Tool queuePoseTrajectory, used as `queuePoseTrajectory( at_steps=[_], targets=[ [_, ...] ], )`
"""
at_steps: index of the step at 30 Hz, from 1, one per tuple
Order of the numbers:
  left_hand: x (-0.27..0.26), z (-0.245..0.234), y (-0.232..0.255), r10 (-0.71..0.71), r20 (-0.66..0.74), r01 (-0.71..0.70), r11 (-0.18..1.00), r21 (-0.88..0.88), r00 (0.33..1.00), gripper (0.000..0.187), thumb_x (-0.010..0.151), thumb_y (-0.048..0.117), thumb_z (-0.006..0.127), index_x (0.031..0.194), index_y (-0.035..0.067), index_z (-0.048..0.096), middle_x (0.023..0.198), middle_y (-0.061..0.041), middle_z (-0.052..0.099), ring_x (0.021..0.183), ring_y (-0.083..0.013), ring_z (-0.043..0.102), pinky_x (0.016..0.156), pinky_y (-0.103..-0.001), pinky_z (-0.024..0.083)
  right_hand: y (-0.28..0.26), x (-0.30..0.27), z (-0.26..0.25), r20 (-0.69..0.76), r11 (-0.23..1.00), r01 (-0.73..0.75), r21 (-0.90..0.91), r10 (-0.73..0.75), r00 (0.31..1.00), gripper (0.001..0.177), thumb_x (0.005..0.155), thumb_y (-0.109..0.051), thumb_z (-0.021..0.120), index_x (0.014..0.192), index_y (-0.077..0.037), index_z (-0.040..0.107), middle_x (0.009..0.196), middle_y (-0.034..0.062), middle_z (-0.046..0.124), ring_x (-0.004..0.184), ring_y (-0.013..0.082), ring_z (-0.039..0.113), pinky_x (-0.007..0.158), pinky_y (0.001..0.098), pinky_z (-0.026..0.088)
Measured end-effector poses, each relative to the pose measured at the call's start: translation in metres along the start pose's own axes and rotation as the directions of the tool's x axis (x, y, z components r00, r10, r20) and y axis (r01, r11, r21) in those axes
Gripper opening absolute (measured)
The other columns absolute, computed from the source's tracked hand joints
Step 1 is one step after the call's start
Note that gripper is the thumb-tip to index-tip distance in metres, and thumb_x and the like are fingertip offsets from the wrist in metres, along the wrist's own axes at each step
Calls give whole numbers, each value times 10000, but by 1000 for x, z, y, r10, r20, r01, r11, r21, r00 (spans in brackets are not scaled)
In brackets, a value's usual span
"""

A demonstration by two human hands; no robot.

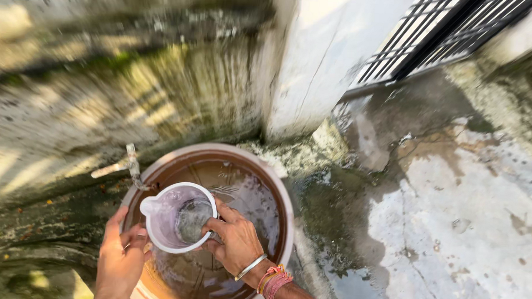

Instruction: The person scoops water from a large plastic basin using a small pink mug and pours it onto several potted plants and at the base of trees in a courtyard.

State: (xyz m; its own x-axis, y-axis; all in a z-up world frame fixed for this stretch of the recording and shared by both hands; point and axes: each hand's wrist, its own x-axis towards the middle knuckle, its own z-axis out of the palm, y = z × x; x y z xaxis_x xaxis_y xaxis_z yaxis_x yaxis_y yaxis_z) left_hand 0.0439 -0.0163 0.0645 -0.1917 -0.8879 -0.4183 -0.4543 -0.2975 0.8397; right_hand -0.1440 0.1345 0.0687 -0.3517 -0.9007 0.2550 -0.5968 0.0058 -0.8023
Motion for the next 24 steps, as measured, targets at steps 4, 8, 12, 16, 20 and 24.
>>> queuePoseTrajectory(
  at_steps=[4, 8, 12, 16, 20, 24],
  targets=[
    [-35, -13, 59, 163, 23, -159, 979, -129, 986, 655, 968, 84, 555, 1577, 209, 348, 1232, -169, 659, 1016, -192, 642, 829, -404, 577, -63, 14, -61, -45, 997, 75, 19, -74, 996, 283, 699, -129, 857, 922, -83, 689, 1446, 146, 609, 1164, 397, 650, 954, 465, 546],
    [-95, -30, 151, 175, -24, -176, 976, -129, 984, 635, 989, 92, 575, 1592, 180, 398, 1201, -158, 704, 957, -230, 632, 767, -401, 532, -139, 27, -124, -108, 990, 133, 47, -128, 986, 314, 679, -136, 860, 916, -72, 665, 1474, 143, 588, 1106, 393, 673, 874, 443, 574],
    [-169, -53, 233, 252, -24, -252, 947, -198, 967, 631, 978, 130, 603, 1580, 140, 414, 1174, -128, 686, 1025, -159, 650, 861, -352, 559, -218, 26, -185, -72, 995, 53, 82, -47, 996, 290, 711, -147, 866, 896, -71, 657, 1359, 115, 643, 988, 360, 699, 808, 439, 558],
    [-240, -71, 298, 445, 64, -429, 887, -172, 893, 714, 961, 99, 710, 1601, 59, 396, 1284, -217, 674, 1045, -217, 592, 863, -383, 501, -291, 15, -247, -180, 987, 144, 72, -129, 975, 312, 701, -150, 838, 958, -67, 680, 1292, 109, 668, 1037, 343, 704, 828, 415, 580],
    [-324, -83, 337, 621, 242, -597, 784, -169, 746, 900, 769, 109, 793, 1533, 73, 319, 1427, -148, 556, 1281, -185, 571, 1026, -347, 484, -353, -8, -299, -266, 983, 165, 85, -137, 954, 311, 718, -177, 836, 966, -54, 694, 1220, 102, 682, 1057, 330, 703, 877, 416, 569],
    [-389, -75, 381, 625, 233, -652, 756, 60, 745, 899, 655, 157, 875, 1438, 102, 436, 1285, -149, 628, 1141, -207, 644, 920, -373, 570, -407, -31, -351, -303, 984, 171, 50, -148, 941, 307, 708, -217, 853, 915, -53, 696, 1170, 98, 684, 1052, 330, 691, 869, 418, 546]
  ],
)
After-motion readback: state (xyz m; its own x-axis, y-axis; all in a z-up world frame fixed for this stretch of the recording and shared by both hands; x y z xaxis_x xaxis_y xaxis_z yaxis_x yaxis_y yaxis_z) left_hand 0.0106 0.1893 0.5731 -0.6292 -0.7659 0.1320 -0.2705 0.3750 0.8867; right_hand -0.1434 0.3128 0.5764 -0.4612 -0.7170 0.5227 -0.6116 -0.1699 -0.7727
